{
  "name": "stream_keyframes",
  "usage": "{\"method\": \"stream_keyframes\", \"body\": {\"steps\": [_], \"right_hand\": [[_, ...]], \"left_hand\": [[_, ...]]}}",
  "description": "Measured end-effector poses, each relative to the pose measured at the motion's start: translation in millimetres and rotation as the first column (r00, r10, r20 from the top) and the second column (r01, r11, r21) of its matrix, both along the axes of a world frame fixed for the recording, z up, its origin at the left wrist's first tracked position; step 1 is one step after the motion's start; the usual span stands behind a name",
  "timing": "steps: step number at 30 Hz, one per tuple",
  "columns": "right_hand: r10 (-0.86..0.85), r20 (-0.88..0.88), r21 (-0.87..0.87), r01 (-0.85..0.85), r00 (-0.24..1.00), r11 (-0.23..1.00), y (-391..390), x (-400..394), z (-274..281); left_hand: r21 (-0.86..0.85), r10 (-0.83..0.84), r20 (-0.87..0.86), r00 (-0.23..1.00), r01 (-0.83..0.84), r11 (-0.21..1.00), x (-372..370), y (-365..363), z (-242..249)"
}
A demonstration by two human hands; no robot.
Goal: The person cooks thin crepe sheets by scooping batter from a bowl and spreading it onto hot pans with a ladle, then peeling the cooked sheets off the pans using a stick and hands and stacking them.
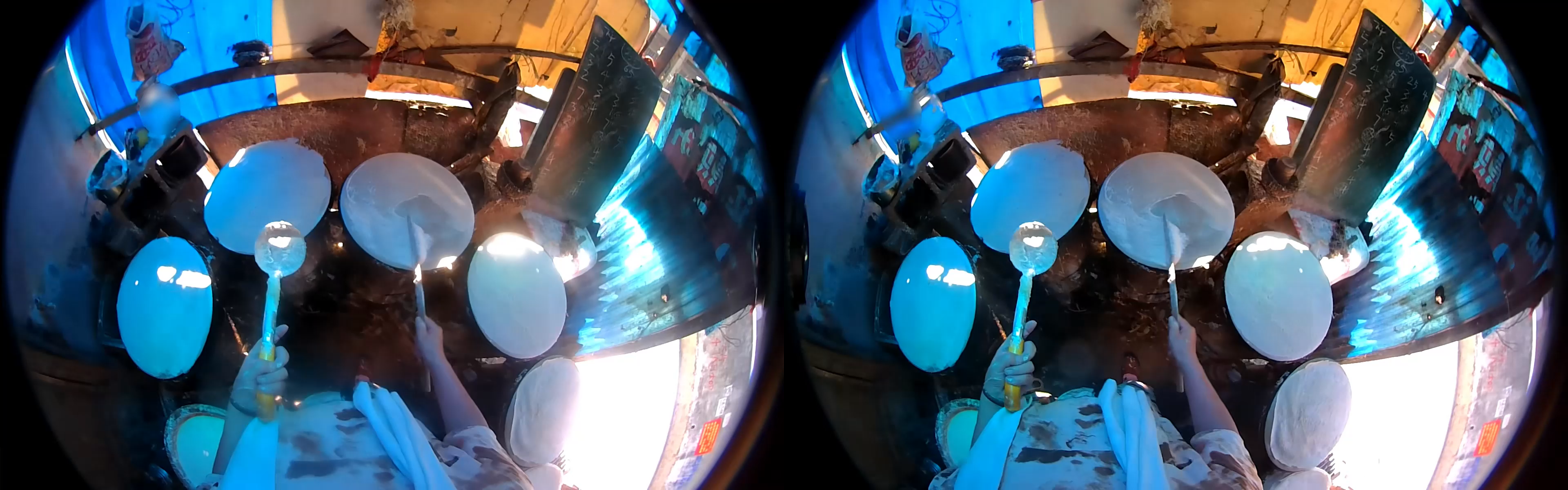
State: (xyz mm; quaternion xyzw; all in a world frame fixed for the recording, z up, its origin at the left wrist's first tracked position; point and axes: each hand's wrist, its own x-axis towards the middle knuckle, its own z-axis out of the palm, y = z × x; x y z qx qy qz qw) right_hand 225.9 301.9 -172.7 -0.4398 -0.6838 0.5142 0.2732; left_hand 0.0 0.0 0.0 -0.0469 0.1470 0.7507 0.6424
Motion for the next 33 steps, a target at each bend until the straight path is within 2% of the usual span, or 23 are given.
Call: {"method": "stream_keyframes", "body": {"steps": [1, 2, 3, 4, 5, 6, 7, 9, 10, 12, 13, 14, 16, 17, 18, 19, 21, 23, 25, 27, 29, 30, 33], "right_hand": [[-0.087, -0.041, -0.248, 0.075, 0.995, 0.966, 1.8, -5.8, 33.0], [-0.184, -0.059, -0.482, 0.133, 0.981, 0.866, 4.7, -13.1, 54.5], [-0.289, -0.083, -0.494, 0.213, 0.954, 0.843, 7.0, -18.8, 67.1], [-0.28, -0.063, -0.414, 0.23, 0.958, 0.881, -6.3, -38.2, 54.2], [-0.138, -0.042, -0.312, 0.118, 0.99, 0.943, -26.2, -45.3, 49.4], [-0.062, -0.005, 0.02, 0.062, 0.998, 0.998, -27.7, -30.8, 30.6], [0.001, 0.03, 0.311, -0.01, 1.0, 0.951, -45.6, -30.5, 13.7], [-0.038, 0.191, 0.054, 0.028, 0.981, 0.998, -41.3, 5.0, 3.0], [-0.099, 0.232, -0.081, 0.12, 0.968, 0.989, -13.5, 26.3, -18.8], [-0.116, 0.208, 0.152, 0.085, 0.971, 0.985, 28.1, 26.8, 15.0], [-0.108, 0.346, 0.146, 0.061, 0.932, 0.987, 56.0, 15.6, 17.8], [-0.196, 0.234, 0.266, 0.131, 0.952, 0.955, 78.4, -1.4, 14.6], [-0.275, 0.247, 0.101, 0.258, 0.929, 0.961, 129.5, -35.5, -0.7], [-0.327, 0.137, -0.13, 0.344, 0.935, 0.93, 136.3, -42.0, 1.9], [-0.397, 0.04, -0.362, 0.384, 0.917, 0.849, 119.2, -56.6, 59.7], [-0.451, -0.026, -0.434, 0.396, 0.892, 0.809, 112.2, -63.5, 72.3], [-0.481, -0.222, -0.493, 0.328, 0.848, 0.806, 99.5, -59.8, 67.6], [-0.687, -0.269, -0.604, 0.437, 0.675, 0.666, 47.9, -76.2, 72.4], [-0.686, -0.199, -0.564, 0.491, 0.7, 0.664, 8.1, -114.6, 23.7], [-0.616, -0.224, -0.525, 0.439, 0.755, 0.729, 17.5, -148.6, -8.0], [-0.624, -0.276, -0.69, 0.301, 0.731, 0.659, 38.1, -151.2, 84.8], [-0.5, -0.449, -0.586, 0.179, 0.74, 0.79, 65.1, -141.0, 73.7], [-0.558, -0.4, -0.556, 0.292, 0.727, 0.778, 92.1, -103.3, 63.7]], "left_hand": [[-0.001, 0.014, -0.023, 1.0, -0.014, 1.0, -1.8, 1.0, 5.5], [-0.031, 0.043, -0.057, 0.997, -0.045, 0.999, -4.6, 3.4, 12.9], [-0.025, 0.055, -0.03, 0.998, -0.056, 0.998, -0.3, 13.4, 12.7], [-0.024, 0.061, -0.048, 0.997, -0.062, 0.998, -5.8, 13.7, 12.6], [-0.023, 0.066, -0.065, 0.996, -0.068, 0.997, -8.6, 14.7, 11.5], [-0.025, 0.044, -0.077, 0.996, -0.046, 0.999, -2.5, 28.5, 3.3], [-0.028, 0.051, -0.044, 0.998, -0.052, 0.998, -4.1, 29.0, 7.8], [0.005, 0.006, -0.045, 0.999, -0.006, 1.0, -8.7, 20.0, 4.5], [0.013, 0.016, -0.033, 0.999, -0.016, 1.0, -4.0, 22.4, 3.7], [-0.024, 0.005, -0.071, 0.997, -0.006, 1.0, -0.4, 23.1, 6.1], [-0.02, 0.003, -0.073, 0.997, -0.004, 1.0, -0.8, 23.7, 7.1], [-0.014, 0.005, -0.052, 0.999, -0.006, 1.0, -0.5, 25.7, 7.9], [-0.004, 0.007, -0.029, 1.0, -0.007, 1.0, 2.5, 31.8, 5.9], [-0.001, 0.001, -0.003, 1.0, -0.001, 1.0, 1.9, 31.2, 4.6], [0.002, -0.006, 0.023, 1.0, 0.006, 1.0, 2.0, 31.1, 2.6], [0.001, -0.001, 0.041, 0.999, 0.001, 1.0, 2.8, 29.3, 3.2], [-0.042, -0.011, 0.005, 1.0, 0.011, 0.999, 2.5, 26.8, 5.6], [-0.038, -0.011, 0.004, 1.0, 0.011, 0.999, 5.1, 23.6, -0.5], [-0.038, -0.047, 0.123, 0.991, 0.052, 0.998, 6.0, 24.1, -3.1], [0.003, -0.055, 0.139, 0.989, 0.055, 0.999, 5.2, 28.3, -3.7], [-0.088, -0.061, 0.104, 0.993, 0.07, 0.994, 4.0, 28.9, 1.2], [-0.09, -0.049, 0.105, 0.993, 0.058, 0.994, 4.6, 29.6, 2.1], [-0.079, -0.049, 0.072, 0.996, 0.055, 0.995, 0.9, 28.0, 3.6]]}}
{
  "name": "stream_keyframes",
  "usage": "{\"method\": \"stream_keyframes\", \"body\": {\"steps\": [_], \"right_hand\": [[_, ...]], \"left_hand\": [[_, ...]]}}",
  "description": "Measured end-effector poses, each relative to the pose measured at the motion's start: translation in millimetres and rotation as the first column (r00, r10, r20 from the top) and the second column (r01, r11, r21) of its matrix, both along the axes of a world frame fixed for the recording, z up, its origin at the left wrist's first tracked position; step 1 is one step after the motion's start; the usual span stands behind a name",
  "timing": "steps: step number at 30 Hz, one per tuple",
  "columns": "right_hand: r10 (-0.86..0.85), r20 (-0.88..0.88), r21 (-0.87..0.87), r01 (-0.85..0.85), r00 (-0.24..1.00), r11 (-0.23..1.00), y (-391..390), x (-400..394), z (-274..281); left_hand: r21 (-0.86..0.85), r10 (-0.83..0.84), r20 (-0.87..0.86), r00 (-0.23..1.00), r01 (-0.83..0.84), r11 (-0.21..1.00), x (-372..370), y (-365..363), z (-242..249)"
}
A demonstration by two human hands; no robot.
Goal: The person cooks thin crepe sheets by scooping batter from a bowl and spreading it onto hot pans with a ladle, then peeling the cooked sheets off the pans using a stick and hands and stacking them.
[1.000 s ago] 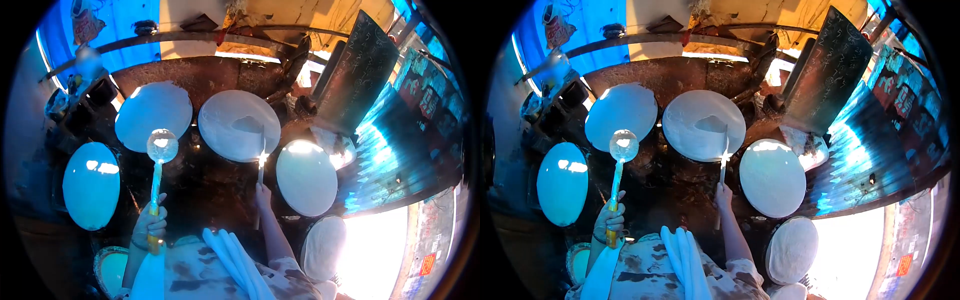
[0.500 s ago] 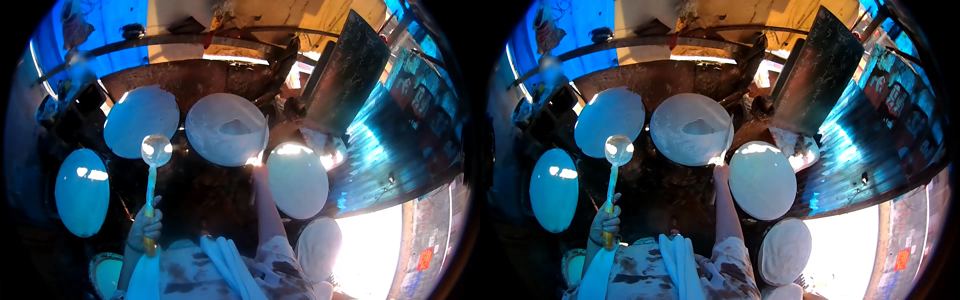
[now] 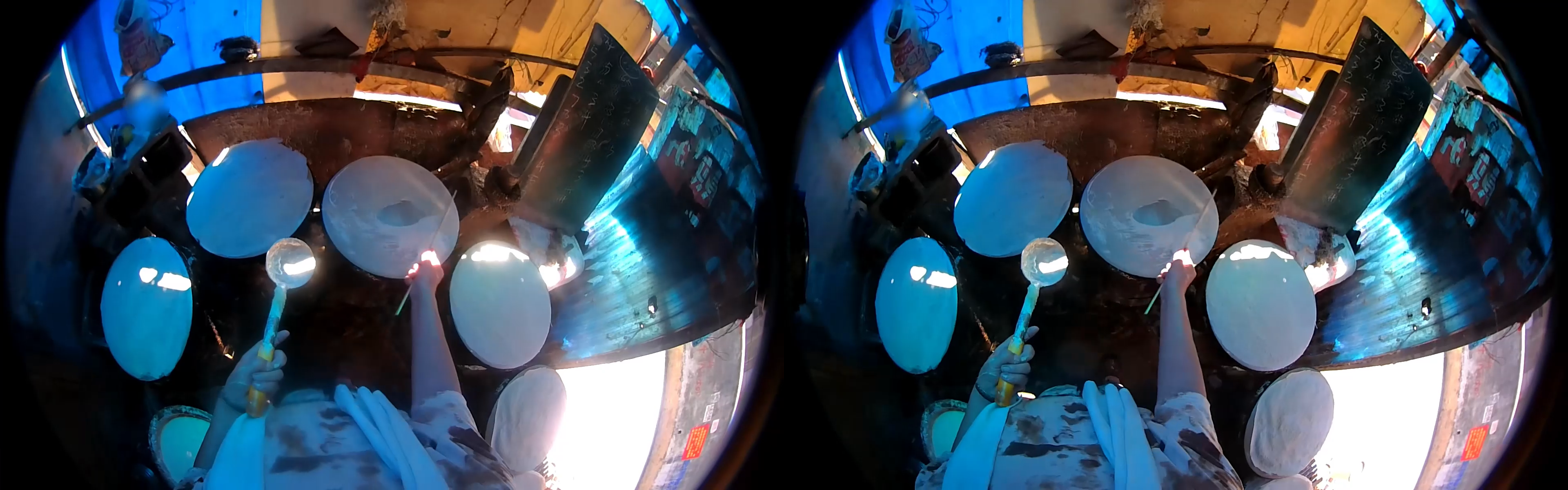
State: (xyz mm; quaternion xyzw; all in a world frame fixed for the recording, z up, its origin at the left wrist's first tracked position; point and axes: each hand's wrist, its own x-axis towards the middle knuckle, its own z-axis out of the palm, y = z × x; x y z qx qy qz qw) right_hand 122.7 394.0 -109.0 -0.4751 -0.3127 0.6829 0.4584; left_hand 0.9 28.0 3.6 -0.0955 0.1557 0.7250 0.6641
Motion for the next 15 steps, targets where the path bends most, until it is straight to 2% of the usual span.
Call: {"method": "stream_keyframes", "body": {"steps": [2, 4, 6, 8, 10, 12, 14, 15], "right_hand": [[-0.068, 0.08, -0.148, 0.079, 0.994, 0.986, -54.3, -4.4, 7.6], [-0.013, 0.098, -0.093, 0.022, 0.995, 0.995, -92.2, -32.7, -8.9], [0.103, 0.01, -0.132, -0.101, 0.995, 0.986, -77.8, -44.5, 9.0], [0.265, 0.015, -0.113, -0.262, 0.964, 0.959, -36.9, -37.4, 23.0], [0.208, 0.158, -0.008, -0.209, 0.965, 0.978, -10.9, -12.2, 27.2], [0.064, 0.051, -0.097, -0.059, 0.997, 0.994, -13.9, 18.0, 4.7], [0.035, 0.155, -0.072, -0.024, 0.987, 0.997, -67.9, 0.1, 14.0], [0.101, 0.131, -0.033, -0.098, 0.986, 0.995, -77.6, -16.9, -7.5]], "left_hand": [[0.064, 0.006, 0.043, 0.999, -0.009, 0.998, 0.6, -0.3, -8.7], [0.057, 0.019, 0.054, 0.998, -0.022, 0.998, -1.1, 4.0, -13.4], [0.054, -0.016, 0.093, 0.996, 0.011, 0.998, -2.8, 7.3, -9.7], [0.04, 0.008, 0.098, 0.995, -0.012, 0.999, -1.9, 6.0, -4.4], [0.081, 0.02, 0.073, 0.997, -0.026, 0.996, -2.5, 4.0, -4.6], [0.173, 0.038, 0.059, 0.998, -0.047, 0.984, -3.2, 4.0, -15.5], [0.246, 0.048, 0.054, 0.997, -0.06, 0.967, -2.3, 9.9, -18.2], [0.185, 0.054, 0.053, 0.997, -0.063, 0.981, -2.1, 11.4, -12.2]]}}
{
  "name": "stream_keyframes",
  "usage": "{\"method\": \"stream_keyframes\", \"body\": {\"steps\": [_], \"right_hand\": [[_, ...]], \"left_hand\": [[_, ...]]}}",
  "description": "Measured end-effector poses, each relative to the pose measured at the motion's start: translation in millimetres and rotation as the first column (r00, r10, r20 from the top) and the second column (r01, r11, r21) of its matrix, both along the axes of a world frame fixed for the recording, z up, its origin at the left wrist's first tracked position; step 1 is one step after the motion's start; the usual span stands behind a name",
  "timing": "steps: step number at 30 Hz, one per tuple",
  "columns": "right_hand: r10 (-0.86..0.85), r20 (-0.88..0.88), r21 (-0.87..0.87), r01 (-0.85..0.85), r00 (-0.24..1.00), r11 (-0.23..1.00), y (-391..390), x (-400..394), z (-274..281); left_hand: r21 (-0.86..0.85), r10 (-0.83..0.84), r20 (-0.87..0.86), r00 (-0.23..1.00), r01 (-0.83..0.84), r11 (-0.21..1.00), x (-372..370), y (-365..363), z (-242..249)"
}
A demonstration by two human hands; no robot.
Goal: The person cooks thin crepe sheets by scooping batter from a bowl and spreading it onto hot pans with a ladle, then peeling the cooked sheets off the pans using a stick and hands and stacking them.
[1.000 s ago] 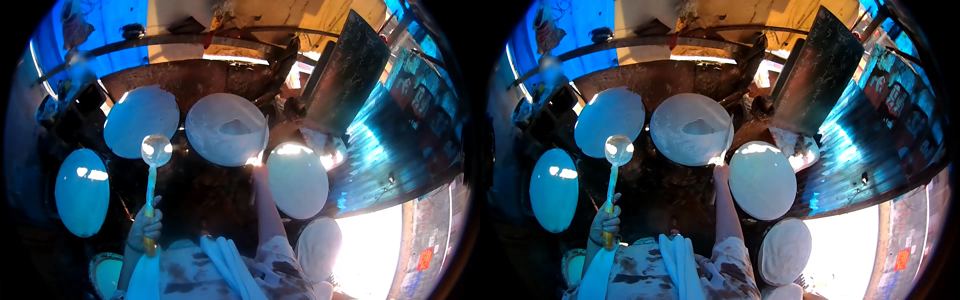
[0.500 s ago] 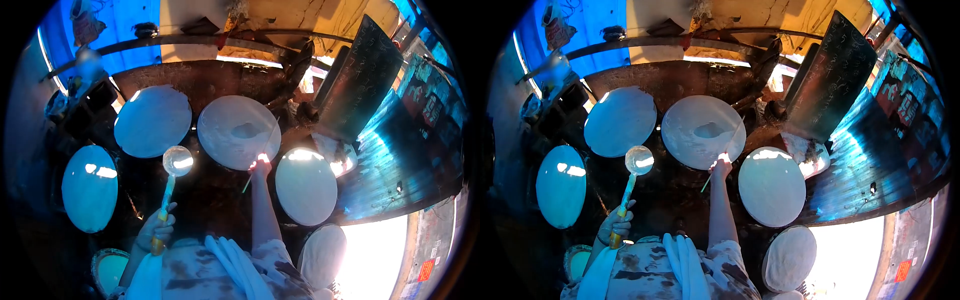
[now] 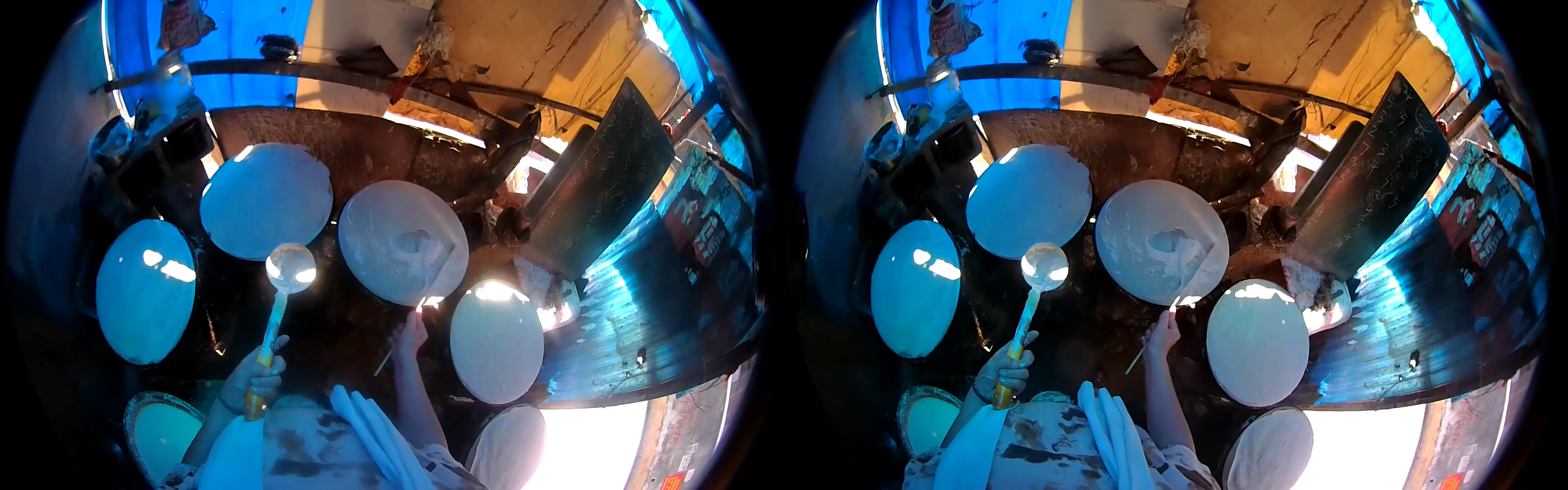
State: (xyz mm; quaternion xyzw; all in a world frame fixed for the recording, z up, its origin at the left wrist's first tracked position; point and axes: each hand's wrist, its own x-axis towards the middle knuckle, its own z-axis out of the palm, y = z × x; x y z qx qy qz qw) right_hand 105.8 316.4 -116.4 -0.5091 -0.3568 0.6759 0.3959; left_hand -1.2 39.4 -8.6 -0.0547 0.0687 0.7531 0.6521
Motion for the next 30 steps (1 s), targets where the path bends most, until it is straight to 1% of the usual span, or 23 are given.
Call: {"method": "stream_keyframes", "body": {"steps": [1, 2, 4, 5, 6, 7, 8, 9, 10, 11, 13, 14, 16, 17, 19, 21, 23, 25, 26, 27, 28, 29, 30], "right_hand": [[0.071, -0.025, 0.037, -0.07, 0.997, 0.997, -8.9, -12.6, 3.5], [0.071, -0.007, -0.077, -0.072, 0.997, 0.994, -5.2, -20.9, 11.6], [0.286, -0.003, -0.058, -0.286, 0.958, 0.957, 46.8, -27.4, -4.3], [0.256, 0.142, -0.042, -0.252, 0.956, 0.967, 57.4, -24.6, 25.2], [0.258, 0.078, -0.073, -0.253, 0.963, 0.965, 83.0, -12.7, 19.1], [0.144, 0.041, -0.068, -0.141, 0.989, 0.988, 98.7, 0.6, 15.0], [0.119, 0.061, -0.079, -0.114, 0.991, 0.99, 100.3, 15.5, 28.7], [0.234, 0.088, -0.097, -0.225, 0.968, 0.97, 92.9, 31.5, 30.7], [0.33, 0.164, -0.162, -0.304, 0.93, 0.939, 78.3, 43.9, 23.7], [0.414, 0.189, -0.087, -0.404, 0.891, 0.91, 61.8, 58.2, 3.8], [0.47, 0.158, -0.123, -0.455, 0.868, 0.882, 27.9, 68.0, 34.5], [0.469, 0.158, -0.119, -0.454, 0.869, 0.883, 35.0, 71.1, 36.0], [0.555, 0.093, -0.144, -0.54, 0.827, 0.829, 58.7, 81.5, 39.3], [0.53, 0.169, -0.074, -0.525, 0.831, 0.848, 73.2, 78.4, 35.3], [0.405, 0.169, -0.065, -0.4, 0.899, 0.914, 94.7, 75.0, 10.3], [0.46, 0.154, -0.108, -0.447, 0.875, 0.888, 80.6, 77.4, 18.1], [0.6, 0.129, -0.182, -0.576, 0.79, 0.797, 46.3, 88.1, 42.9], [0.616, -0.106, -0.284, -0.618, 0.78, 0.733, 25.0, 110.4, 49.5], [0.623, -0.103, -0.28, -0.624, 0.775, 0.73, 16.6, 118.0, 42.0], [0.565, -0.096, -0.227, -0.57, 0.82, 0.789, 5.0, 120.8, 32.0], [0.502, -0.094, -0.172, -0.51, 0.86, 0.842, -3.9, 115.9, 24.7], [0.508, -0.093, -0.171, -0.516, 0.856, 0.839, -12.9, 104.1, 20.2], [0.316, -0.097, -0.159, -0.328, 0.944, 0.931, -25.8, 89.6, 14.7]], "left_hand": [[-0.065, 0.001, 0.003, 1.0, 0.0, 0.998, -0.5, 1.3, 4.2], [-0.101, -0.016, -0.014, 1.0, 0.015, 0.995, -2.2, 0.5, 5.3], [-0.102, -0.024, -0.016, 1.0, 0.022, 0.995, -4.1, 0.8, 8.9], [-0.097, -0.035, -0.013, 0.999, 0.034, 0.995, -4.7, 1.1, 9.8], [-0.08, -0.055, -0.023, 0.998, 0.053, 0.995, -4.4, 0.9, 8.6], [-0.082, -0.053, -0.027, 0.998, 0.051, 0.995, -3.0, 0.7, 7.2], [-0.076, -0.05, -0.068, 0.996, 0.045, 0.996, -1.0, -0.3, 5.8], [-0.077, -0.053, -0.111, 0.992, 0.044, 0.996, 0.0, -3.1, 4.5], [-0.065, -0.057, -0.096, 0.994, 0.051, 0.997, 0.6, -6.8, -1.7], [-0.114, -0.067, -0.114, 0.991, 0.054, 0.992, 1.4, -10.0, -1.9], [-0.158, -0.079, -0.226, 0.971, 0.043, 0.986, -1.9, -5.7, -0.4], [-0.177, -0.108, -0.266, 0.958, 0.062, 0.982, -7.1, 0.9, 5.0], [-0.195, -0.182, -0.362, 0.914, 0.117, 0.974, -23.0, 19.0, 17.3], [-0.19, -0.234, -0.429, 0.873, 0.166, 0.968, -31.8, 30.7, 22.2], [-0.252, -0.321, -0.556, 0.767, 0.213, 0.944, -43.2, 58.1, 42.8], [-0.229, -0.37, -0.59, 0.718, 0.291, 0.929, -51.1, 89.8, 55.8], [-0.234, -0.38, -0.598, 0.706, 0.299, 0.925, -47.9, 119.7, 66.8], [-0.323, -0.356, -0.651, 0.671, 0.179, 0.929, -33.4, 153.3, 70.2], [-0.357, -0.318, -0.681, 0.66, 0.08, 0.93, -23.0, 171.4, 61.8], [-0.387, -0.284, -0.71, 0.644, -0.021, 0.922, -12.5, 189.5, 48.2], [-0.41, -0.273, -0.768, 0.58, -0.118, 0.904, -2.0, 204.9, 35.6], [-0.445, -0.285, -0.795, 0.536, -0.194, 0.874, 9.2, 214.2, 21.5], [-0.48, -0.287, -0.786, 0.548, -0.248, 0.842, 21.1, 219.9, 7.4]]}}
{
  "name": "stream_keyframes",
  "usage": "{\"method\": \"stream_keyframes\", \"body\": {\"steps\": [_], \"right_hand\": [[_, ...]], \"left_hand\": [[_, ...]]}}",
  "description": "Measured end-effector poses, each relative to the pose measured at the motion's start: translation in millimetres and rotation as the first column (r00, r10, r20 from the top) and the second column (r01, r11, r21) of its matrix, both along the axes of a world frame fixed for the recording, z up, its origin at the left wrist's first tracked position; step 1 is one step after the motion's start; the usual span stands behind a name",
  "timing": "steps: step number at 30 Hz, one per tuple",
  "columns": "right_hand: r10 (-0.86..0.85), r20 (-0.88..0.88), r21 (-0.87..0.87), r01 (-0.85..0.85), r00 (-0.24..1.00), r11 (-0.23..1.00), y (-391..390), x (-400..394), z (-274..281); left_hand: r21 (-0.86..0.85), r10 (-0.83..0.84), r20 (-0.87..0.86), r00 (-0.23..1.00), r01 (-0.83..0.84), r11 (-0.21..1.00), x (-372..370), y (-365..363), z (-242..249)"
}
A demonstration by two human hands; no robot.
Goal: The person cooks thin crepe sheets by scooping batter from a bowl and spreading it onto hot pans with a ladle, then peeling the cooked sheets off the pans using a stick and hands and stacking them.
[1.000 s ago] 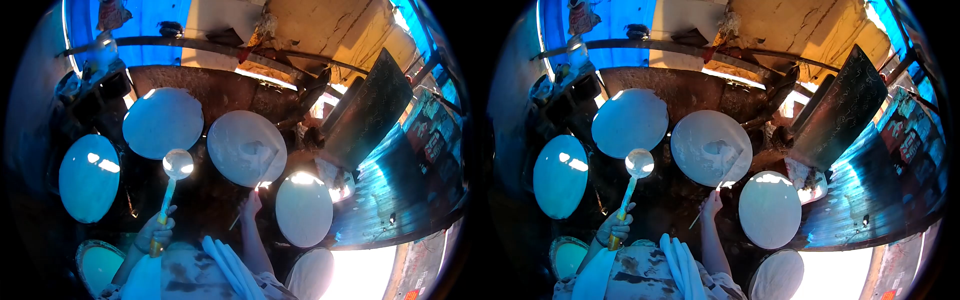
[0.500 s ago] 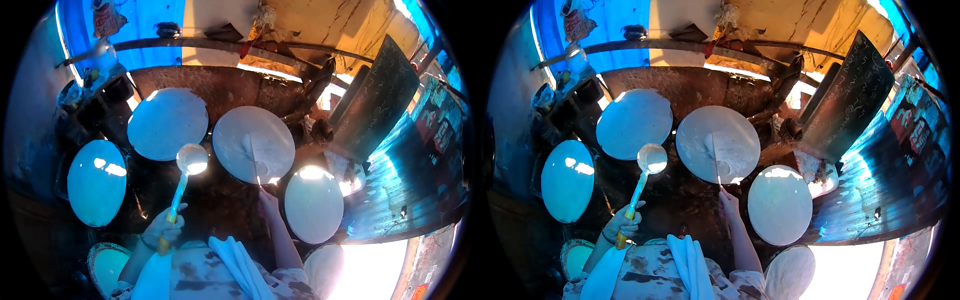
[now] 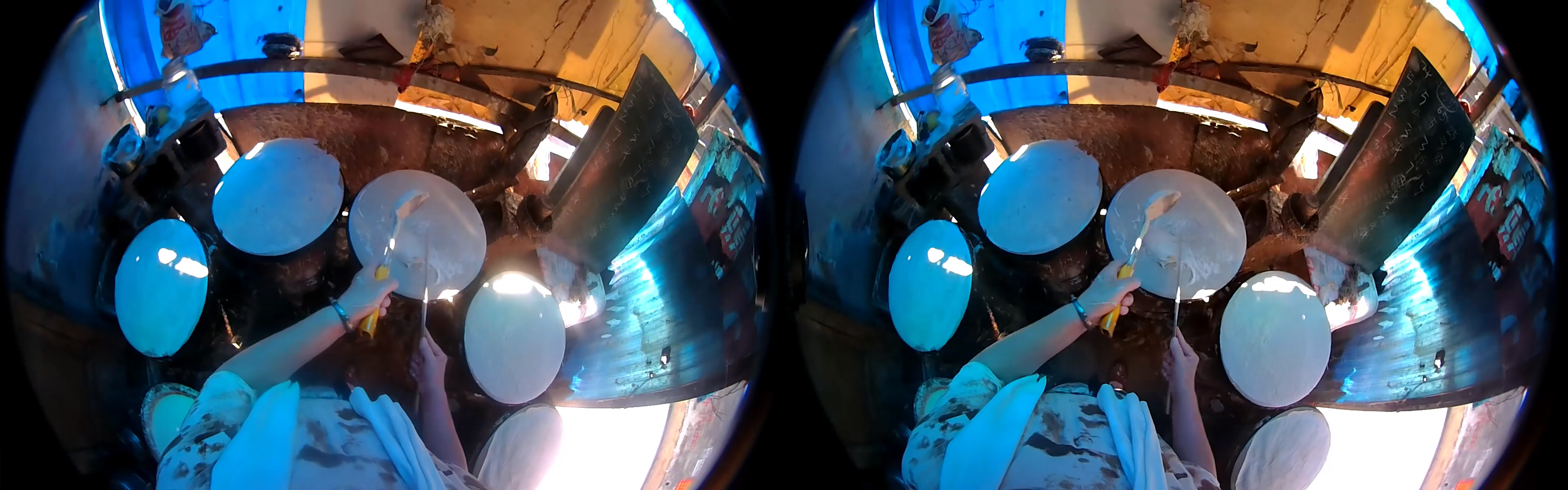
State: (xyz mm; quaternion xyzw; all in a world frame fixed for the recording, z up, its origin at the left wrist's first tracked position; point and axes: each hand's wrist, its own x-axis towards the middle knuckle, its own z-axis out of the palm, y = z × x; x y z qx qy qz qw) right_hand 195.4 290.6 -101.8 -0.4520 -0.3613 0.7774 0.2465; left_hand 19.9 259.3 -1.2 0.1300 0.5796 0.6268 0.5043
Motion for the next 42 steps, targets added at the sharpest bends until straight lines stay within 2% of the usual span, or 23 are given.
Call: {"method": "stream_keyframes", "body": {"steps": [1, 3, 4, 7, 8, 9, 11, 12, 15, 19, 20, 21, 23, 26, 29, 31, 33, 34, 35, 36, 38, 39, 42], "right_hand": [[-0.213, -0.012, 0.008, 0.213, 0.977, 0.977, -12.1, -15.1, -7.4], [0.073, -0.567, 0.6, 0.351, 0.82, 0.719, -7.2, -55.5, -132.3], [-0.176, -0.229, 0.026, 0.187, 0.957, 0.982, -13.2, -70.0, -191.7], [0.01, -0.503, -0.038, -0.034, 0.865, 0.999, -3.4, -74.5, -88.4], [0.061, -0.524, -0.025, -0.087, 0.85, 0.996, 1.7, -73.8, -50.7], [-0.001, -0.325, -0.125, -0.042, 0.946, 0.991, 1.3, -80.2, -14.9], [0.133, -0.219, -0.031, -0.143, 0.967, 0.989, 2.4, -72.3, 26.0], [0.117, -0.235, -0.037, -0.129, 0.965, 0.991, 2.5, -76.1, 36.2], [0.022, -0.131, 0.464, 0.042, 0.991, 0.885, 4.7, -80.9, 50.1], [-0.142, -0.015, 0.746, 0.106, 0.99, 0.657, 31.0, -82.2, 56.3], [-0.229, 0.071, 0.929, 0.02, 0.971, 0.37, 43.2, -82.4, 32.7], [-0.25, 0.061, 0.93, 0.037, 0.966, 0.367, 53.4, -76.1, 21.8], [-0.189, 0.688, 0.723, -0.682, 0.7, 0.107, 71.1, -55.6, 4.7], [-0.376, 0.684, 0.715, -0.675, 0.625, 0.18, 120.8, -44.9, -15.2], [-0.332, 0.744, 0.649, -0.506, 0.58, 0.568, 171.8, -42.6, 1.1], [-0.443, 0.675, 0.721, -0.402, 0.59, 0.564, 175.6, -41.4, 1.5], [-0.542, 0.346, 0.866, -0.037, 0.766, 0.499, 156.5, -35.6, -20.0], [-0.314, 0.234, 0.72, 0.053, 0.92, 0.692, 140.9, -34.6, -41.3], [-0.465, 0.256, 0.769, 0.113, 0.847, 0.63, 91.9, -41.0, -26.5], [-0.323, 0.398, 0.707, -0.063, 0.859, 0.705, 57.9, -41.6, -43.1], [-0.277, 0.112, 0.688, 0.127, 0.954, 0.715, -24.1, -59.5, -77.8], [-0.111, 0.2, 0.629, -0.04, 0.974, 0.777, -54.1, -58.8, -67.4], [-0.017, 0.255, 0.721, -0.178, 0.967, 0.67, -83.5, -56.7, -48.3]], "left_hand": [[-0.042, 0.058, -0.009, 0.998, -0.059, 0.997, 11.8, 4.6, -17.5], [-0.107, 0.099, -0.217, 0.971, -0.125, 0.986, 32.4, 12.0, -84.9], [-0.129, 0.11, 0.023, 0.994, -0.106, 0.986, 42.2, 8.4, -82.3], [-0.107, 0.137, 0.454, 0.881, -0.099, 0.989, 41.0, -6.9, -38.5], [0.123, -0.081, 0.837, 0.542, -0.043, 0.991, 16.5, -10.9, -42.6], [0.342, -0.338, 0.94, 0.056, -0.109, 0.933, -13.2, -19.4, -46.8], [0.388, -0.396, 0.917, 0.039, -0.308, 0.868, -30.1, -45.6, -0.2], [0.45, -0.42, 0.893, 0.16, -0.302, 0.841, -31.3, -47.7, 3.8], [0.464, -0.297, 0.822, 0.485, -0.271, 0.843, -33.3, -34.2, 4.5], [0.539, -0.525, 0.837, 0.154, -0.398, 0.742, -54.4, -22.0, 29.5], [0.549, -0.527, 0.832, 0.176, -0.398, 0.735, -55.4, -24.4, 33.3], [0.561, -0.531, 0.825, 0.196, -0.403, 0.723, -55.4, -31.7, 34.0], [0.537, -0.443, 0.842, 0.308, -0.388, 0.749, -50.5, -48.8, 30.2], [0.481, -0.39, 0.871, 0.298, -0.364, 0.797, -43.0, -82.5, 15.9], [0.448, -0.364, 0.886, 0.289, -0.322, 0.834, -40.3, -129.6, -5.7], [0.411, -0.308, 0.885, 0.349, -0.279, 0.868, -39.2, -163.5, -18.4], [0.386, -0.276, 0.881, 0.383, -0.249, 0.888, -35.9, -191.7, -25.6], [0.386, -0.265, 0.874, 0.407, -0.25, 0.888, -36.7, -203.4, -26.2], [0.38, -0.252, 0.873, 0.419, -0.258, 0.888, -33.8, -215.4, -27.8], [0.368, -0.237, 0.884, 0.402, -0.288, 0.884, -35.4, -224.8, -29.7], [0.343, -0.201, 0.9, 0.386, -0.344, 0.874, -38.8, -236.6, -27.2], [0.345, -0.212, 0.908, 0.362, -0.36, 0.867, -45.9, -238.5, -30.1], [0.389, -0.268, 0.897, 0.353, -0.338, 0.857, -68.1, -234.8, -34.3]]}}
